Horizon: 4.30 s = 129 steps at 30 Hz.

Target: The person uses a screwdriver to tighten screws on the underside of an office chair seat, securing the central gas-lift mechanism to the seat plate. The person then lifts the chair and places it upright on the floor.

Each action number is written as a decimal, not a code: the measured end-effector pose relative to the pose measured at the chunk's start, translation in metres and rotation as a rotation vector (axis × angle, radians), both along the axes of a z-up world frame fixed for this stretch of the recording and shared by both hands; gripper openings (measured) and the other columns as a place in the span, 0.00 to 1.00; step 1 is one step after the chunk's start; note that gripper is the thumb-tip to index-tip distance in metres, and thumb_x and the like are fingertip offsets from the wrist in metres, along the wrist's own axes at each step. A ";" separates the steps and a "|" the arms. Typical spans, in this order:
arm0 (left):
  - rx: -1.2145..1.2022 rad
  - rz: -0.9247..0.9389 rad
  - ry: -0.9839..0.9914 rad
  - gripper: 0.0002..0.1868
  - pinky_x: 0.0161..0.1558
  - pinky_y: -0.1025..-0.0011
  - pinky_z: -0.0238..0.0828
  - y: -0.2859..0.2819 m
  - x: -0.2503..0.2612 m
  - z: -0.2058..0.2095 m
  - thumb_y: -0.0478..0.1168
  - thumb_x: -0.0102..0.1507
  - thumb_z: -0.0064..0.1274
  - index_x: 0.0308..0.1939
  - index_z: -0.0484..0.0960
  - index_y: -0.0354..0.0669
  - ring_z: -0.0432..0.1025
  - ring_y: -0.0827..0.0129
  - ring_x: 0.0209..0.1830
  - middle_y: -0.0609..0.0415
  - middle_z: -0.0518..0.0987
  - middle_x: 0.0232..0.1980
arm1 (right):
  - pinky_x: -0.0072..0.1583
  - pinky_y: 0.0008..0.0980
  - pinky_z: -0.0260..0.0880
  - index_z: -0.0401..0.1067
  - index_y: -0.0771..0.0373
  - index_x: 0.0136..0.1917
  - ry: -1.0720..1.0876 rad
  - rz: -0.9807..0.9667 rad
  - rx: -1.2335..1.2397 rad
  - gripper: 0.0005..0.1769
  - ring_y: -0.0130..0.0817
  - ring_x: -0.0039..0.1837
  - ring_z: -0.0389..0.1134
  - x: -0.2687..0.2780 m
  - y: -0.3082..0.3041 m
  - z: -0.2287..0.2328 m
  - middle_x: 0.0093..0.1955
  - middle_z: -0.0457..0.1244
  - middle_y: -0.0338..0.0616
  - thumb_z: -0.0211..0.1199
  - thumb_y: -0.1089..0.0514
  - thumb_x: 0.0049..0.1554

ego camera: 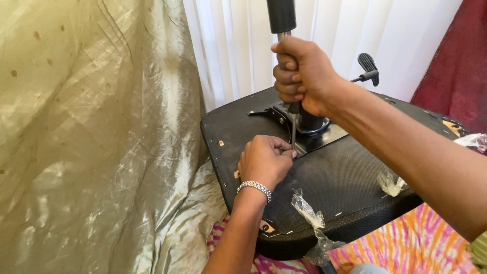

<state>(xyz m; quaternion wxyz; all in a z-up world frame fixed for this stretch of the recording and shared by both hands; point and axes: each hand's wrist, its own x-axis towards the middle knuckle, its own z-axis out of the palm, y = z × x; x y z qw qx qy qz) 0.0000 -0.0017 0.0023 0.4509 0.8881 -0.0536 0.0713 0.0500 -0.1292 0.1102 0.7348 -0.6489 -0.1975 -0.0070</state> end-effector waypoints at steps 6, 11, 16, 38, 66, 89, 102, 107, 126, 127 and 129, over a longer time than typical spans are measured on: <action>0.024 0.004 -0.038 0.09 0.45 0.61 0.75 0.003 -0.004 0.002 0.46 0.54 0.65 0.37 0.91 0.55 0.81 0.54 0.39 0.48 0.86 0.35 | 0.25 0.27 0.39 0.51 0.52 0.25 -0.130 -0.441 0.074 0.29 0.19 0.22 0.42 -0.016 0.040 -0.007 0.22 0.47 0.28 0.62 0.44 0.60; -0.016 0.002 -0.054 0.12 0.43 0.60 0.75 0.004 -0.004 0.002 0.51 0.52 0.68 0.34 0.91 0.51 0.81 0.54 0.36 0.47 0.85 0.32 | 0.25 0.26 0.43 0.56 0.54 0.27 -0.197 -0.566 0.064 0.30 0.19 0.23 0.46 -0.024 0.044 -0.011 0.22 0.50 0.29 0.64 0.38 0.59; -0.035 -0.003 -0.112 0.10 0.41 0.61 0.75 0.003 -0.001 -0.001 0.49 0.53 0.68 0.33 0.91 0.51 0.81 0.54 0.33 0.47 0.84 0.30 | 0.37 0.34 0.62 0.63 0.57 0.29 -0.071 -0.369 -0.044 0.29 0.31 0.32 0.57 -0.027 0.028 0.004 0.28 0.56 0.39 0.54 0.34 0.59; -0.026 -0.020 -0.096 0.07 0.37 0.62 0.75 0.001 0.002 -0.003 0.45 0.53 0.65 0.33 0.91 0.51 0.81 0.58 0.30 0.51 0.84 0.27 | 0.28 0.30 0.49 0.53 0.54 0.27 -0.008 -0.187 0.035 0.18 0.24 0.23 0.43 0.003 -0.001 0.003 0.21 0.46 0.32 0.46 0.49 0.57; 0.229 0.009 -0.123 0.23 0.44 0.57 0.74 -0.005 0.008 0.000 0.57 0.51 0.69 0.44 0.87 0.50 0.80 0.54 0.40 0.52 0.86 0.34 | 0.34 0.36 0.66 0.76 0.64 0.46 0.222 -0.727 -0.790 0.13 0.35 0.37 0.73 0.005 -0.138 -0.057 0.39 0.69 0.42 0.62 0.53 0.55; 0.143 -0.133 -0.143 0.15 0.36 0.68 0.74 0.012 0.030 -0.002 0.50 0.53 0.67 0.41 0.91 0.51 0.79 0.65 0.27 0.51 0.85 0.27 | 0.55 0.52 0.72 0.76 0.63 0.52 -0.169 -0.517 -1.552 0.20 0.58 0.47 0.72 0.008 -0.127 -0.070 0.43 0.69 0.63 0.61 0.46 0.54; 0.041 -0.470 -0.169 0.12 0.39 0.75 0.76 0.048 0.094 -0.013 0.43 0.55 0.67 0.40 0.91 0.42 0.80 0.76 0.33 0.52 0.88 0.34 | 0.35 0.36 0.62 0.77 0.65 0.41 0.048 -0.241 -1.162 0.24 0.33 0.33 0.63 0.037 -0.155 -0.080 0.33 0.64 0.42 0.65 0.40 0.54; 0.117 -0.464 -0.097 0.10 0.42 0.71 0.75 0.048 0.118 -0.011 0.40 0.53 0.68 0.36 0.92 0.39 0.79 0.71 0.34 0.50 0.88 0.34 | 0.32 0.33 0.58 0.75 0.64 0.39 0.097 -0.306 -1.186 0.23 0.32 0.30 0.60 0.024 -0.147 -0.081 0.30 0.60 0.41 0.65 0.40 0.54; 0.397 0.000 -0.292 0.10 0.50 0.55 0.75 0.023 0.081 0.004 0.38 0.53 0.59 0.37 0.91 0.49 0.79 0.46 0.45 0.40 0.84 0.41 | 0.49 0.35 0.68 0.82 0.64 0.45 0.016 -0.437 -1.091 0.20 0.34 0.43 0.72 -0.009 -0.122 -0.086 0.37 0.72 0.45 0.70 0.46 0.50; 0.408 0.002 -0.301 0.09 0.50 0.55 0.75 0.022 0.080 0.004 0.39 0.54 0.60 0.37 0.91 0.48 0.79 0.46 0.45 0.40 0.84 0.41 | 0.50 0.36 0.68 0.82 0.64 0.46 0.015 -0.455 -1.112 0.20 0.35 0.43 0.72 -0.009 -0.121 -0.086 0.38 0.72 0.46 0.70 0.46 0.50; 0.424 0.010 -0.315 0.09 0.49 0.55 0.75 0.022 0.076 0.004 0.42 0.56 0.60 0.37 0.90 0.46 0.79 0.45 0.45 0.39 0.84 0.41 | 0.51 0.37 0.69 0.81 0.62 0.47 0.010 -0.487 -1.158 0.20 0.37 0.45 0.72 -0.006 -0.119 -0.086 0.39 0.72 0.48 0.71 0.45 0.50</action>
